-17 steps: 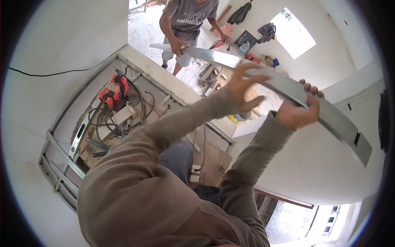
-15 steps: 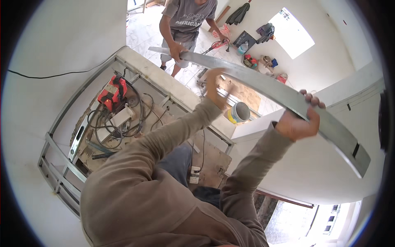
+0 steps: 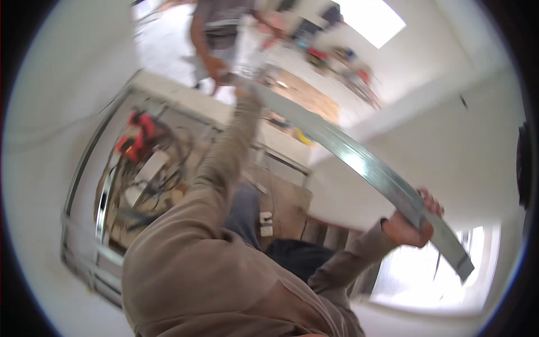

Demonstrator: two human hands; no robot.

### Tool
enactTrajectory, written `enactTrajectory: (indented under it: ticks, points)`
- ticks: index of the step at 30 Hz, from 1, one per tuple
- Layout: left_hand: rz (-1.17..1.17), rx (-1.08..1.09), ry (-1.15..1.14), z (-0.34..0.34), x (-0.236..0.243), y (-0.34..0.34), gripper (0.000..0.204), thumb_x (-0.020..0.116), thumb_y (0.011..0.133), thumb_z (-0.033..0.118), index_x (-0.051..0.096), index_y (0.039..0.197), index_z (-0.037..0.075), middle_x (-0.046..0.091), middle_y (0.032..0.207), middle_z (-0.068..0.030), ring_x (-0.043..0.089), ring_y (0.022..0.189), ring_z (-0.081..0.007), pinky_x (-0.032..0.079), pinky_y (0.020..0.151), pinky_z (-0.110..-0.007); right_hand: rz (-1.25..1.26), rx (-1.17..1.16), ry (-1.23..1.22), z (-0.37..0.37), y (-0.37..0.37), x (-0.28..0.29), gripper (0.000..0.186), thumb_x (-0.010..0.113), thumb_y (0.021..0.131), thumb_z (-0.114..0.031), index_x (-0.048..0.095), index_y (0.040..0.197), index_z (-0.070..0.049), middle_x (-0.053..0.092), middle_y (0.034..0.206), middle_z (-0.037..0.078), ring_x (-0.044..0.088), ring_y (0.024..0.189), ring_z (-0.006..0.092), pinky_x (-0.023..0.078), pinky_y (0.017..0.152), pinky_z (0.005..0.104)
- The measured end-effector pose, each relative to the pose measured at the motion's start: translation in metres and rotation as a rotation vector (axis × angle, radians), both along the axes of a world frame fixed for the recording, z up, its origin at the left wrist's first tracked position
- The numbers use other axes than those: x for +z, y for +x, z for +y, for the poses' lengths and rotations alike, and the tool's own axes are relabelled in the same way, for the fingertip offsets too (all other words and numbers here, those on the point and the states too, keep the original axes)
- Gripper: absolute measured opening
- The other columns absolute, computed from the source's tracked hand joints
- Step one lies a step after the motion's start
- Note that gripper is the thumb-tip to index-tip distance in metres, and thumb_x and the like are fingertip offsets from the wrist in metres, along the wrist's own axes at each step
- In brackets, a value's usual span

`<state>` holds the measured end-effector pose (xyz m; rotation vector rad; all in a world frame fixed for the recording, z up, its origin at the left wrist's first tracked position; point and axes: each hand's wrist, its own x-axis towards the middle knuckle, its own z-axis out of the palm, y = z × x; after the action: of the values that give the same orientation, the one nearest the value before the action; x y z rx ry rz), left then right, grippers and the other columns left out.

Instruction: The person installs a metal frame on a wall and ceiling using a hammer to secure it and a tool to cut parts of the frame.

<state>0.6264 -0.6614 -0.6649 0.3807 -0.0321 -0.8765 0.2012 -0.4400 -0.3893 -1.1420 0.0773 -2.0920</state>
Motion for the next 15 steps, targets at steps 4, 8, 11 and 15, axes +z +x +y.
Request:
enactTrajectory:
  ticks: [4,8,11,15]
  points:
    - [-1.018,0.05,0.055,0.014,-0.039,-0.006,0.036,0.054,0.098,0.021,0.052,0.126,0.0,0.061,0.11,-0.0153,0.063,0.091,-0.0251,0.057,0.081,-0.039,-0.19,0.002,-0.011,0.011,-0.082,-0.005,0.045,0.062,0.069,-0.018,0.057,0.11,-0.003,0.058,0.09,0.008,0.056,0.081,0.0249,0.046,0.087,0.0488]
    - [-1.363,0.434,0.149,0.0,-0.081,0.01,0.028,0.049,0.101,0.019,0.06,0.115,-0.003,0.064,0.104,-0.0136,0.062,0.093,-0.0254,0.053,0.088,-0.037,-0.178,0.003,0.066,0.033,-0.125,0.008,0.036,0.06,0.067,-0.013,0.055,0.103,-0.009,0.057,0.089,0.008,0.057,0.082,0.0258,0.047,0.095,0.051]
    - [-0.566,-0.245,-0.179,-0.06,-0.111,0.062,0.027,0.062,0.092,0.01,0.057,0.114,-0.005,0.064,0.104,-0.0157,0.063,0.093,-0.0246,0.054,0.085,-0.037,-0.291,-0.079,0.092,0.043,-0.141,0.019,0.034,0.057,0.07,-0.008,0.055,0.104,-0.009,0.059,0.093,0.008,0.057,0.086,0.0263,0.046,0.099,0.0499]
    - [-1.346,0.223,0.171,0.006,-0.071,-0.052,0.029,0.063,0.093,0.025,0.06,0.11,0.002,0.064,0.09,-0.0126,0.065,0.076,-0.0254,0.057,0.072,-0.036,-0.235,0.036,0.228,0.024,-0.073,-0.031,0.033,0.063,0.088,-0.016,0.055,0.118,-0.006,0.061,0.1,0.01,0.059,0.1,0.0273,0.046,0.102,0.0491]
